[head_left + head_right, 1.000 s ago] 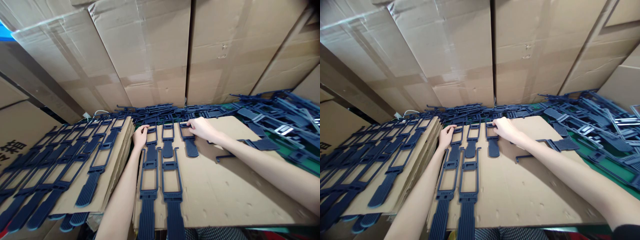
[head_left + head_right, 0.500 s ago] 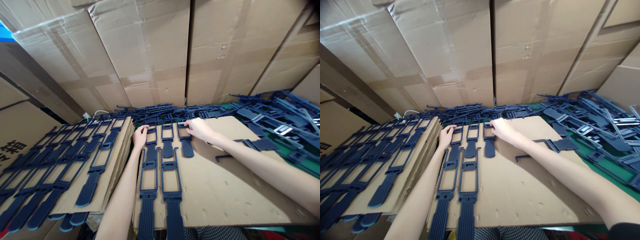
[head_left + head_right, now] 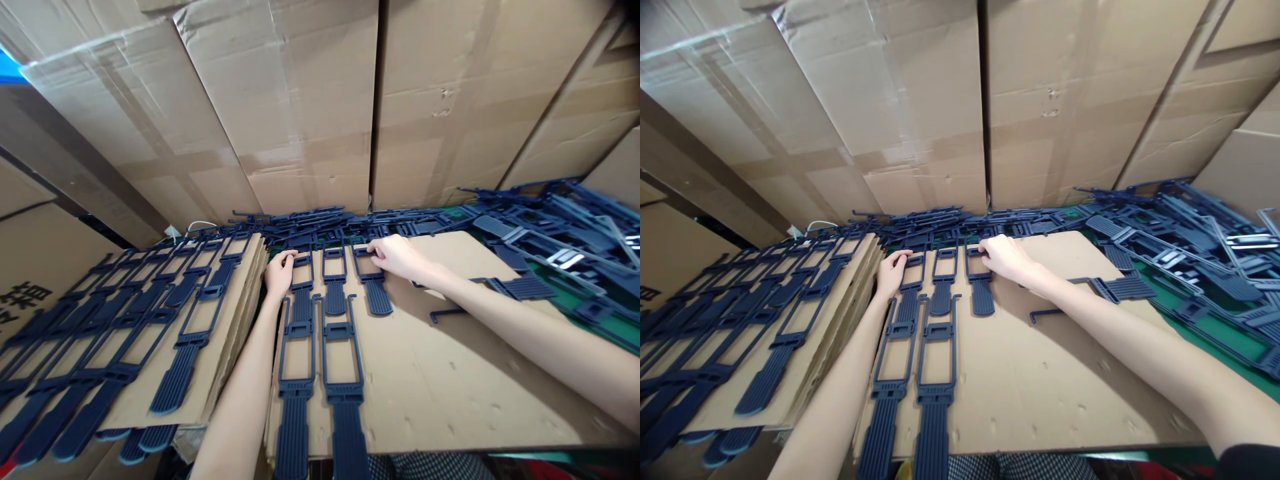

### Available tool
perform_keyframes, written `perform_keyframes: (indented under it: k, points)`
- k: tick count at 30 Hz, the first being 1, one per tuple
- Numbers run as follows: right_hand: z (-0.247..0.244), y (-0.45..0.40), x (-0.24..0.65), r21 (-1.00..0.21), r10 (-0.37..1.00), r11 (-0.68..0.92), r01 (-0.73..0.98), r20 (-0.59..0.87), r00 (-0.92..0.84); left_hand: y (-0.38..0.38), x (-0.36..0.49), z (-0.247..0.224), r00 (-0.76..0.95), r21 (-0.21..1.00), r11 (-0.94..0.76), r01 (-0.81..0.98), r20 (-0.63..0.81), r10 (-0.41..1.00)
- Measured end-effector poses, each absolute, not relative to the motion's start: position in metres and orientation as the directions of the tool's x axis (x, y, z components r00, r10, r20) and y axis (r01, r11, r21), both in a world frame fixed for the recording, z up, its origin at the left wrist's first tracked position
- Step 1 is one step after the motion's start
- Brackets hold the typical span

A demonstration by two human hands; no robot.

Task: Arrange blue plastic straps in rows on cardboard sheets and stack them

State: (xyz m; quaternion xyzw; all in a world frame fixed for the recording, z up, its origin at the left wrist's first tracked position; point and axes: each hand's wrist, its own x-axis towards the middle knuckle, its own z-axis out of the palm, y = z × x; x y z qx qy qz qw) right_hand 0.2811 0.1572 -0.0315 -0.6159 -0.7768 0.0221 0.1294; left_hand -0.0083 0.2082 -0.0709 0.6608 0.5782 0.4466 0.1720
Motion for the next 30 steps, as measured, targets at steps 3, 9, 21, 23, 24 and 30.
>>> perform_keyframes:
  k: [3, 9, 21, 23, 24, 30]
  points:
    - [-0.025, 0.153, 0.286, -0.185, 0.97, 0.211, 0.96, 0.164, -0.182, 0.209, -0.009, -0.072, -0.068, 0.744, -0.272, 0.61, 0.391, 0.918]
    - [0.001, 0.156, 0.275, -0.201, 0.971, 0.172, 0.964, 0.198, -0.132, 0.211, -0.01, -0.075, -0.071, 0.746, -0.272, 0.608, 0.391, 0.917]
    - [-0.008, 0.205, 0.21, -0.164, 0.992, 0.061, 0.985, 0.116, -0.042, 0.206, -0.007, -0.071, -0.088, 0.75, -0.245, 0.615, 0.374, 0.923]
    - [-0.008, 0.207, 0.211, -0.162, 0.995, 0.037, 0.986, 0.098, -0.021, 0.205, -0.006, -0.071, -0.095, 0.752, -0.235, 0.616, 0.367, 0.925]
    - [-0.007, 0.208, 0.212, -0.162, 0.996, 0.027, 0.986, 0.088, -0.013, 0.205, -0.006, -0.071, -0.099, 0.753, -0.229, 0.617, 0.363, 0.927]
    - [-0.006, 0.206, 0.213, -0.171, 0.997, -0.003, 0.985, 0.074, 0.015, 0.205, -0.006, -0.07, -0.108, 0.754, -0.208, 0.624, 0.347, 0.932]
